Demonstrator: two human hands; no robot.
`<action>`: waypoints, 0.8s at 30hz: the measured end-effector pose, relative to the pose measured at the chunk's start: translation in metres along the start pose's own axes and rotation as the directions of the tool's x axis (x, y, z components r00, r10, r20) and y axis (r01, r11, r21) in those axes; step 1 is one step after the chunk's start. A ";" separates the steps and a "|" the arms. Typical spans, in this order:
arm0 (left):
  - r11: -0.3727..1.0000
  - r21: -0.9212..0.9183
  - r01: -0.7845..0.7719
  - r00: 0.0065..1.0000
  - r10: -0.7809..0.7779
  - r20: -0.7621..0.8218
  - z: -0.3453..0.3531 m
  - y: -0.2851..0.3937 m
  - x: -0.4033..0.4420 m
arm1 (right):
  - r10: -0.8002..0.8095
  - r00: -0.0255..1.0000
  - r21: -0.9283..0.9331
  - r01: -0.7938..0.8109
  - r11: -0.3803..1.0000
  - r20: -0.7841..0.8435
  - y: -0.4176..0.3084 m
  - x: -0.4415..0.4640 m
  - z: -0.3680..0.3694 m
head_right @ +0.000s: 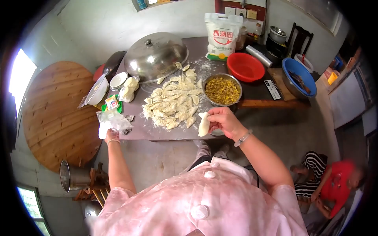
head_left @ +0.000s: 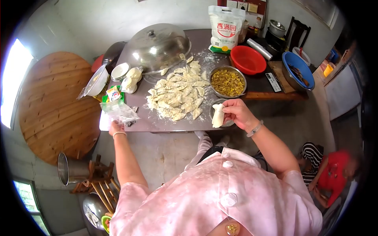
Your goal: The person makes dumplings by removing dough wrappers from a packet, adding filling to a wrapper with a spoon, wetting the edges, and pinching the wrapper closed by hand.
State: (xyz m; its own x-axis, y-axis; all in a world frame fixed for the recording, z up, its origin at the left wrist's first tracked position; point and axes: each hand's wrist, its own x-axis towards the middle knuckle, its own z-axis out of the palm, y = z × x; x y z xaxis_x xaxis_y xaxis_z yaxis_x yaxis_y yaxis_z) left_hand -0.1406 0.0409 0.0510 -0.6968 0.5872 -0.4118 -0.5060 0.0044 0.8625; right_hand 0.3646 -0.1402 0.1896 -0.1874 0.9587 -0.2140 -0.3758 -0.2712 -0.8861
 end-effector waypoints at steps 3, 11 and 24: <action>0.996 -0.051 0.075 0.995 -0.072 0.063 0.003 0.009 0.056 | -0.009 1.000 0.008 0.009 1.000 -0.001 0.000 0.002 -0.002; 0.610 0.780 -0.142 0.976 0.220 0.007 0.012 -0.061 0.052 | -0.019 1.000 -0.008 0.019 1.000 -0.020 -0.002 0.000 -0.009; 0.806 0.548 0.225 0.214 -0.590 0.779 0.070 -0.105 -0.303 | -0.022 0.994 -0.353 -0.018 0.935 -0.109 -0.017 0.007 -0.032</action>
State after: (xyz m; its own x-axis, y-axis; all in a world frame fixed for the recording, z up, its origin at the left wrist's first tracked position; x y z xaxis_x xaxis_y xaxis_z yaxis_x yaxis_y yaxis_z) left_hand 0.1595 -0.0810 0.1063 0.5452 0.7534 -0.3676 -0.2855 0.5791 0.7636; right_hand 0.3983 -0.1264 0.1898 -0.0788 0.9681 -0.2379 -0.0277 -0.2407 -0.9702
